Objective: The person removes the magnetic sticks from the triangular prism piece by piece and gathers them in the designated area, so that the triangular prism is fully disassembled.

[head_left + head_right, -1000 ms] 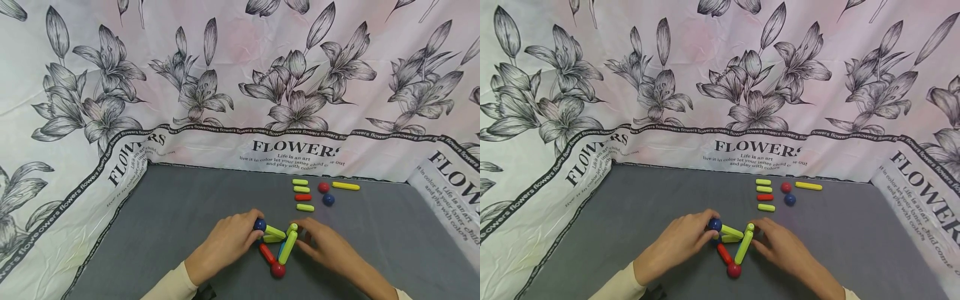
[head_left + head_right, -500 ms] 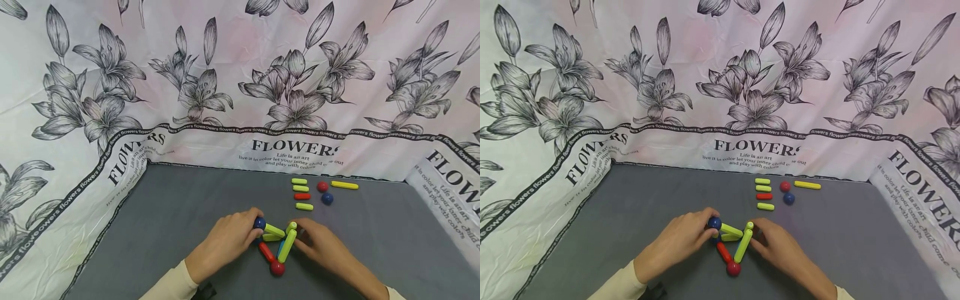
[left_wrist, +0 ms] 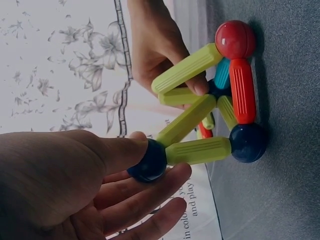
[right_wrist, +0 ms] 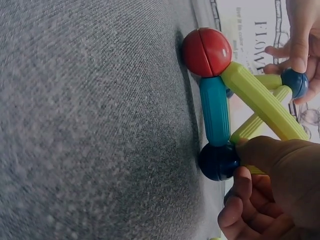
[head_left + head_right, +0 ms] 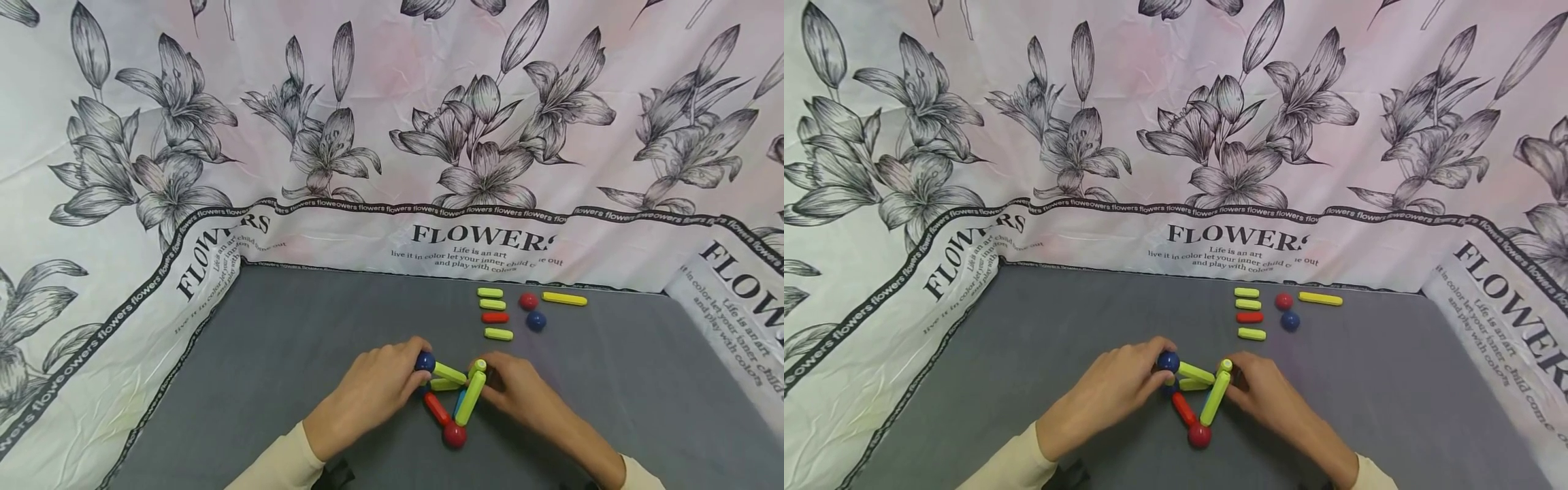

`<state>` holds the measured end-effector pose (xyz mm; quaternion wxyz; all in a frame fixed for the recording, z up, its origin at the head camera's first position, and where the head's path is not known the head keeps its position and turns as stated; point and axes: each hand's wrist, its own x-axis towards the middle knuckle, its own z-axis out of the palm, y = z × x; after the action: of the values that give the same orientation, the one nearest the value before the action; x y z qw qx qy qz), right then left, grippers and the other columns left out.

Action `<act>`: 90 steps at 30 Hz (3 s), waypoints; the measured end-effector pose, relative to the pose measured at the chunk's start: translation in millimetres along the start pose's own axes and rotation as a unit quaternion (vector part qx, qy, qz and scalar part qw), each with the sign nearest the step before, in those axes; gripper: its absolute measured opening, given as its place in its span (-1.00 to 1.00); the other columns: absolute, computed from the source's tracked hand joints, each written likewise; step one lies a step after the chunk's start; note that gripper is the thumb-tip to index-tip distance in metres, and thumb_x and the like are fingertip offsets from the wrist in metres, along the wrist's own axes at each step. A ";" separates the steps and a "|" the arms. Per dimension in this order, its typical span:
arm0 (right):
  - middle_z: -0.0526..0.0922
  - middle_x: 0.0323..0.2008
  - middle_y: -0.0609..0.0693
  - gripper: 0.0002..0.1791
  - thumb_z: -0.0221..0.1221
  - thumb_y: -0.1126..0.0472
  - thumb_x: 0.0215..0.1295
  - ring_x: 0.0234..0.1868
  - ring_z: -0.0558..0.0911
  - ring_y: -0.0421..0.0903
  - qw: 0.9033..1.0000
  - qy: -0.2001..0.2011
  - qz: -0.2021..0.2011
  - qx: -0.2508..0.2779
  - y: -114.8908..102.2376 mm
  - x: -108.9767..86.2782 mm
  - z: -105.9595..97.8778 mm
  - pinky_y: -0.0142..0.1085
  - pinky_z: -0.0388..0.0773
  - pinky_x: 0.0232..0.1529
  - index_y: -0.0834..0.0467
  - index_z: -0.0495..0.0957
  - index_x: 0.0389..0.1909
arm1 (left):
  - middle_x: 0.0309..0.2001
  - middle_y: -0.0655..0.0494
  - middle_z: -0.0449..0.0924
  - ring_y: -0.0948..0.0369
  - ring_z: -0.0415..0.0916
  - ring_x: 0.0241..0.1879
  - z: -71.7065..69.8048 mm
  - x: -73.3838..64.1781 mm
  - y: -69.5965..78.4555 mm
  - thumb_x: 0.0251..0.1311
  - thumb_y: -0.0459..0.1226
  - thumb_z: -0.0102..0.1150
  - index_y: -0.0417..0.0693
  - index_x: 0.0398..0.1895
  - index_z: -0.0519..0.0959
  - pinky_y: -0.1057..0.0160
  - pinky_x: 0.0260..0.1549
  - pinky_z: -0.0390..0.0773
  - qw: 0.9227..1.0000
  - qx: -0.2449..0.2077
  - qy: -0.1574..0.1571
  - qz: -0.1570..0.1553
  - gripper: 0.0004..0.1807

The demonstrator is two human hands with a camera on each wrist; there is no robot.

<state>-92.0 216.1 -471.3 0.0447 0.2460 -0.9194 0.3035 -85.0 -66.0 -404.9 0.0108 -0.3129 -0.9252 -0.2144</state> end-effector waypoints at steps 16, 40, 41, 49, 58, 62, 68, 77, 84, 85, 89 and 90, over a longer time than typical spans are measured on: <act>0.69 -0.30 -0.22 -0.78 0.44 0.35 0.26 -0.37 0.59 -0.40 0.999 0.015 0.047 0.008 -1.5 -0.5 -2.6 -0.36 0.60 -0.34 0.03 0.71 -0.13 | -0.23 0.21 0.68 0.36 0.48 -0.42 -1.8 1.7 -1.7 0.49 -0.07 0.29 -0.02 0.22 0.57 0.30 -0.48 0.52 1.000 -0.003 0.005 -0.004 -0.62; 0.60 -0.33 -0.14 -0.59 0.48 0.38 0.24 -0.38 0.55 -0.34 0.989 0.132 -0.011 -0.072 22.3 -10.5 -27.3 -0.37 0.52 -0.42 0.22 0.53 0.03 | -0.30 0.24 0.60 0.37 0.44 -0.45 -1.4 2.1 -3.6 0.51 -0.08 0.26 -0.05 0.22 0.56 0.33 -0.52 0.47 1.000 -0.016 -0.003 -0.008 -0.63; 0.60 -0.35 -0.15 -0.58 0.51 0.37 0.21 -0.39 0.53 -0.35 0.988 0.137 -0.011 -0.075 23.3 -10.0 -28.4 -0.38 0.51 -0.43 0.20 0.53 0.00 | -0.30 0.24 0.60 0.37 0.44 -0.45 -1.8 2.1 -3.4 0.51 -0.08 0.26 -0.05 0.23 0.56 0.34 -0.53 0.46 1.000 -0.017 -0.002 -0.007 -0.63; 0.59 -0.29 -0.11 -0.63 0.57 0.34 0.12 -0.43 0.43 -0.35 0.987 0.127 -0.003 -0.101 32.6 -8.3 -31.1 -0.39 0.45 -0.46 0.13 0.68 -0.07 | -0.27 0.24 0.63 0.38 0.45 -0.44 -3.5 2.9 -2.8 0.50 -0.08 0.27 -0.03 0.23 0.56 0.34 -0.52 0.46 1.000 -0.019 -0.003 -0.010 -0.63; 0.53 -0.31 -0.11 -0.66 0.60 0.28 0.10 -0.42 0.39 -0.32 0.985 0.119 0.006 -0.123 42.8 -8.3 -28.0 -0.39 0.38 -0.48 0.10 0.76 -0.09 | -0.27 0.22 0.62 0.38 0.44 -0.45 -1.2 1.4 -3.1 0.51 -0.08 0.26 -0.05 0.23 0.56 0.35 -0.53 0.46 1.000 -0.018 -0.009 -0.013 -0.63; 0.57 -0.30 -0.11 -0.67 0.60 0.27 0.11 -0.42 0.43 -0.30 0.985 0.112 0.013 -0.128 47.1 -6.9 -27.4 -0.37 0.42 -0.46 0.08 0.76 -0.10 | -0.24 0.20 0.65 0.37 0.46 -0.44 -0.7 1.5 -3.2 0.51 -0.08 0.26 -0.04 0.23 0.56 0.33 -0.52 0.48 1.000 -0.011 -0.004 -0.011 -0.63; 0.62 -0.22 -0.11 -0.69 0.58 0.23 0.15 -0.36 0.52 -0.24 0.986 0.079 0.042 -0.142 52.2 -6.9 -25.5 -0.27 0.52 -0.39 0.07 0.75 -0.10 | -0.25 0.20 0.65 0.38 0.45 -0.44 0.1 0.2 -3.0 0.50 -0.09 0.28 -0.06 0.23 0.56 0.34 -0.51 0.48 1.000 -0.013 -0.010 -0.013 -0.62; 0.61 -0.22 -0.14 -0.71 0.58 0.21 0.15 -0.37 0.51 -0.25 0.984 0.070 0.035 -0.162 57.4 -5.2 -23.1 -0.19 0.54 -0.37 0.06 0.75 -0.12 | -0.29 0.24 0.60 0.39 0.43 -0.46 0.7 1.3 -2.7 0.50 -0.10 0.27 -0.06 0.22 0.56 0.36 -0.53 0.46 1.000 -0.020 -0.009 -0.012 -0.63; 0.62 -0.22 -0.13 -0.73 0.57 0.20 0.17 -0.36 0.55 -0.22 0.983 0.064 0.035 -0.169 58.0 -1.9 -22.3 -0.13 0.58 -0.34 0.07 0.75 -0.13 | -0.29 0.24 0.60 0.38 0.43 -0.46 0.2 2.0 -3.0 0.49 -0.11 0.29 -0.06 0.22 0.57 0.35 -0.52 0.46 1.000 -0.024 -0.010 -0.018 -0.63; 0.62 -0.23 -0.14 -0.73 0.57 0.20 0.17 -0.36 0.55 -0.22 0.983 0.062 0.036 -0.170 58.2 -2.0 -22.0 -0.13 0.57 -0.35 0.07 0.76 -0.13 | -0.29 0.23 0.61 0.38 0.43 -0.46 0.3 1.8 -3.0 0.49 -0.11 0.29 -0.07 0.22 0.57 0.35 -0.52 0.46 0.999 -0.026 -0.011 -0.019 -0.63; 0.61 -0.23 -0.13 -0.73 0.57 0.19 0.18 -0.37 0.55 -0.22 0.982 0.058 0.039 -0.175 58.6 -2.1 -21.7 -0.13 0.57 -0.36 0.09 0.76 -0.12 | -0.30 0.24 0.60 0.38 0.43 -0.47 0.5 1.9 -3.3 0.49 -0.11 0.29 -0.07 0.22 0.57 0.35 -0.52 0.45 0.999 -0.029 -0.013 -0.019 -0.63; 0.61 -0.23 -0.13 -0.73 0.56 0.19 0.18 -0.37 0.54 -0.22 0.982 0.057 0.039 -0.176 58.7 -1.8 -22.0 -0.13 0.57 -0.37 0.09 0.76 -0.12 | -0.31 0.25 0.60 0.38 0.43 -0.47 0.5 2.3 -3.5 0.50 -0.11 0.28 -0.07 0.22 0.57 0.35 -0.53 0.45 0.999 -0.029 -0.013 -0.019 -0.63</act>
<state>-120.1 270.4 -485.3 0.1279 0.1801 -0.9634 0.1517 -88.7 -67.0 -406.3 -0.0146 -0.2987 -0.9244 -0.2368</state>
